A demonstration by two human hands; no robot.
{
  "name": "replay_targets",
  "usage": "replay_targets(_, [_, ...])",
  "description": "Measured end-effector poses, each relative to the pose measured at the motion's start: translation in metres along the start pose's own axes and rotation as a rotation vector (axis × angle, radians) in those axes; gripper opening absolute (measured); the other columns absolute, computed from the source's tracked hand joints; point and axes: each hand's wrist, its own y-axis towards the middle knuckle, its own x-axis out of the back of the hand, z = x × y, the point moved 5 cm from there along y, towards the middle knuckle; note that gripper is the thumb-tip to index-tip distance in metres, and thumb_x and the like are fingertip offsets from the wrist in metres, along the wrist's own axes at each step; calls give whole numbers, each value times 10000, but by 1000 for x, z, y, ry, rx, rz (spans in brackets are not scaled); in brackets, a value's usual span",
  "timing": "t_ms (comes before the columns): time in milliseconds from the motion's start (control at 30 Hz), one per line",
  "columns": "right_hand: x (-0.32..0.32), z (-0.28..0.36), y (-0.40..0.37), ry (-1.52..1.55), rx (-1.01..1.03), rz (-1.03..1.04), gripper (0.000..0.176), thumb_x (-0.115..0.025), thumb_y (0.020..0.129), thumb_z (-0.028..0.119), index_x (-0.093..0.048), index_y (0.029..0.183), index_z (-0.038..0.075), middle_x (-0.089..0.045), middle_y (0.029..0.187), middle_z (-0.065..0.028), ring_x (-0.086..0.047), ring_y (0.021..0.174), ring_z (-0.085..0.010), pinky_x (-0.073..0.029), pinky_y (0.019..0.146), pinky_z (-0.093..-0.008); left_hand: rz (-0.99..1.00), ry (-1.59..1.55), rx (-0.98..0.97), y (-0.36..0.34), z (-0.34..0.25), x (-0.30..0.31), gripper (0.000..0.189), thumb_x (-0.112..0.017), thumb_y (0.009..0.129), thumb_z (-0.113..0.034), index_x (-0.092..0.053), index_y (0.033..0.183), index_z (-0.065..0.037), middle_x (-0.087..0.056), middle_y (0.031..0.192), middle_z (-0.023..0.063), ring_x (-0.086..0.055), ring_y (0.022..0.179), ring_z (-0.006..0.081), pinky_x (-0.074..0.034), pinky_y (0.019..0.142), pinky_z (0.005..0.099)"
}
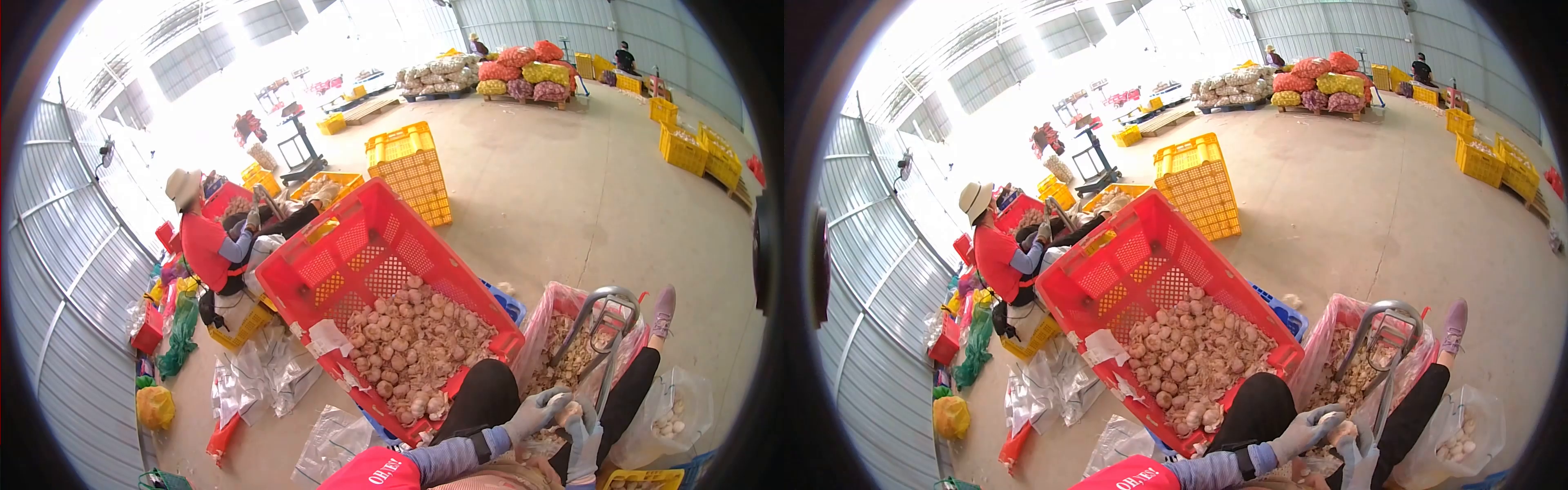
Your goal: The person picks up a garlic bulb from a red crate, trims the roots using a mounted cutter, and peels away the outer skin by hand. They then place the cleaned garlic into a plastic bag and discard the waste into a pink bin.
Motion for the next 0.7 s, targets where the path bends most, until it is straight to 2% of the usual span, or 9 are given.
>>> replay_targets(33, [2,-6,2,-8,31,19,468,-654,881,287,-565,1234,-7,-616,1070,-67,-606,926,-132,-521,764,-248,8,-7,13,0,-1,-1,414,-604,947,-381,-631,1214,-65,-674,1018,26,-613,888,87,-520,756,239])
replay_targets(133, [7,-20,5,-13,54,47,469,-660,874,288,-565,1229,-4,-615,1071,-70,-609,918,-131,-524,760,-245,134,83,325,-13,-17,-3,439,-599,937,-438,-638,1213,-99,-673,995,28,-612,851,97,-513,733,246])
replay_targets(233, [-1,-12,0,43,-38,86,480,-679,860,299,-568,1209,-11,-615,1079,-73,-606,929,-136,-517,784,-247,107,115,270,-19,-25,1,463,-619,910,-478,-650,1200,-118,-670,939,12,-602,774,92,-498,672,244])
replay_targets(267, [-6,-8,-2,70,-83,103,487,-687,854,306,-570,1202,-15,-615,1084,-75,-605,937,-139,-514,797,-249,110,114,159,-14,-20,2,459,-630,902,-476,-656,1189,-118,-669,921,6,-598,761,87,-495,661,242])
replay_targets(333, [-13,-4,-1,-2,41,115,504,-700,843,318,-570,1194,-19,-619,1084,-75,-600,954,-142,-501,820,-252,116,111,-63,-5,-5,2,452,-651,887,-472,-669,1166,-117,-667,884,-6,-591,737,78,-490,641,238])
replay_targets(467, [-17,7,-7,-37,31,155,513,-713,832,334,-580,1177,-23,-625,1082,-68,-591,968,-143,-479,844,-255,76,107,148,-14,-9,4,361,-644,904,-398,-689,1117,-109,-676,879,-14,-598,755,86,-499,676,245])
replay_targets(533, [-13,-3,-8,28,37,40,505,-712,832,325,-586,1177,-22,-627,1065,-65,-587,946,-134,-480,823,-254,91,58,251,-23,-26,2,325,-632,917,-363,-693,1096,-99,-678,899,-13,-600,780,89,-503,701,251])
replay_targets(633, [-12,2,-11,51,7,46,515,-713,829,323,-588,1187,-27,-628,1058,-71,-589,939,-139,-487,822,-265,6,13,142,-7,7,8,312,-626,919,-357,-694,1080,-99,-672,885,-13,-589,750,70,-487,640,238])
replay_targets(700, [-14,10,-10,22,-11,93,520,-709,831,319,-585,1198,-29,-627,1055,-77,-593,941,-146,-493,828,-276,-26,36,192,-5,15,8,314,-623,920,-369,-694,1078,-107,-664,862,-11,-578,721,65,-471,607,228])
